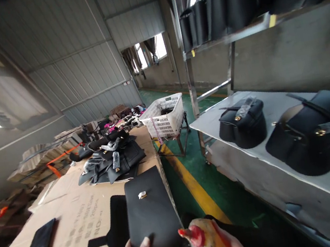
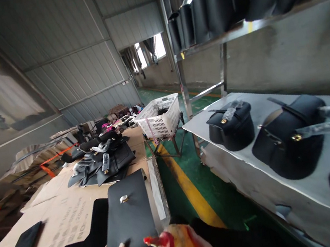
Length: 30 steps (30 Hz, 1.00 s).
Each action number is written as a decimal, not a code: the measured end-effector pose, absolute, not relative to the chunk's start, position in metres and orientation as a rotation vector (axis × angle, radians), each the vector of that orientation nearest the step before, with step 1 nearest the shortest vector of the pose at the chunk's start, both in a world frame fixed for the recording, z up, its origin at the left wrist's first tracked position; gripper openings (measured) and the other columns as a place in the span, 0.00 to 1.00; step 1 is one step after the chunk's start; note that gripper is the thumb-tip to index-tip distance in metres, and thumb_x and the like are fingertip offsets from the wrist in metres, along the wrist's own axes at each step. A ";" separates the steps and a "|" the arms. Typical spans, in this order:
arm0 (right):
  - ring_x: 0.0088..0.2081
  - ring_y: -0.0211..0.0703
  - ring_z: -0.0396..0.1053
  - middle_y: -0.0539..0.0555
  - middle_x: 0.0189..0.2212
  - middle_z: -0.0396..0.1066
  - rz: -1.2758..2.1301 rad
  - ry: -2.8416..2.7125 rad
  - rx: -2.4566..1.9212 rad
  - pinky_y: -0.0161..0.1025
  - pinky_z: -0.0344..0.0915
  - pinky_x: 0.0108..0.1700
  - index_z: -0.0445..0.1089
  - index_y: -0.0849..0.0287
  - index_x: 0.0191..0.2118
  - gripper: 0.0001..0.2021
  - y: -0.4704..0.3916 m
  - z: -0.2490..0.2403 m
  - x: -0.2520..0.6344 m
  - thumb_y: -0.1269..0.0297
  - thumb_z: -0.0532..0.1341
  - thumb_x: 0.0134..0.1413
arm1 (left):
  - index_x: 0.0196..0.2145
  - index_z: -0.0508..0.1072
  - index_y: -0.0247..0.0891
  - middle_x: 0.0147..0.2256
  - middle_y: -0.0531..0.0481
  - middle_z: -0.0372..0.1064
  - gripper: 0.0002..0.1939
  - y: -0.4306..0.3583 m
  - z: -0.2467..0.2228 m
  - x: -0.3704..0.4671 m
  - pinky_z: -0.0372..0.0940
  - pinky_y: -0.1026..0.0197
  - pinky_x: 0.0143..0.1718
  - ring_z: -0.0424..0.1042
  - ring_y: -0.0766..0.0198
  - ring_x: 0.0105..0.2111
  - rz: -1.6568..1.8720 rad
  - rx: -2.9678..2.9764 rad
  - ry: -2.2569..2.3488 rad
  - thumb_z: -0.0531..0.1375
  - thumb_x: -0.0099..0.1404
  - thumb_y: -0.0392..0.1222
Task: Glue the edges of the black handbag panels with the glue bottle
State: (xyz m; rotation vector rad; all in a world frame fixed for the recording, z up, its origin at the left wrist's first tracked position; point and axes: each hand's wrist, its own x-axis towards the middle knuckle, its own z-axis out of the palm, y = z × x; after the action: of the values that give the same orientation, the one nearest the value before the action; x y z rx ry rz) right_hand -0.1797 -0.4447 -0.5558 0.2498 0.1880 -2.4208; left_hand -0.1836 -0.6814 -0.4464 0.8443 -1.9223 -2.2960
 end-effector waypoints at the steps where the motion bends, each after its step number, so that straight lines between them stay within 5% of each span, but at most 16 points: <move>1: 0.37 0.44 0.80 0.61 0.42 0.83 -2.463 0.168 0.272 0.35 0.75 0.36 0.80 0.61 0.45 0.24 -0.438 -0.557 -0.181 0.47 0.74 0.50 | 0.38 0.79 0.39 0.36 0.44 0.80 0.27 -0.687 -0.442 -0.189 0.73 0.55 0.34 0.79 0.50 0.35 -2.318 0.850 -1.921 0.78 0.44 0.54; 5: 0.40 0.46 0.80 0.58 0.43 0.83 -2.725 0.269 0.476 0.36 0.75 0.35 0.80 0.58 0.45 0.20 -0.402 -0.567 -0.192 0.55 0.76 0.48 | 0.32 0.80 0.39 0.27 0.52 0.76 0.24 -0.702 -0.428 -0.207 0.67 0.67 0.28 0.72 0.64 0.27 -2.340 0.793 -1.873 0.79 0.40 0.53; 16: 0.38 0.56 0.76 0.56 0.33 0.80 -2.793 1.516 0.587 0.49 0.69 0.42 0.76 0.58 0.36 0.24 -0.367 -0.560 -0.237 0.45 0.76 0.38 | 0.26 0.79 0.34 0.21 0.53 0.69 0.24 -0.703 -0.435 -0.217 0.57 0.68 0.21 0.61 0.69 0.21 -2.346 0.686 -1.873 0.78 0.40 0.54; 30: 0.36 0.56 0.73 0.54 0.29 0.77 -2.733 1.814 0.528 0.48 0.68 0.42 0.74 0.56 0.31 0.26 -0.387 -0.567 -0.283 0.41 0.76 0.32 | 0.23 0.75 0.35 0.17 0.55 0.63 0.26 -0.705 -0.436 -0.217 0.53 0.69 0.18 0.57 0.72 0.17 -2.365 0.729 -1.888 0.78 0.39 0.57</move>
State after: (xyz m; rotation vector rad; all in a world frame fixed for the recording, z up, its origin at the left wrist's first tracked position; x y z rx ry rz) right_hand -0.2829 -0.3874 -0.5667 0.5281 1.8137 -2.7328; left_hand -0.2170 -0.7045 -0.4364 0.7291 -1.8875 -2.3646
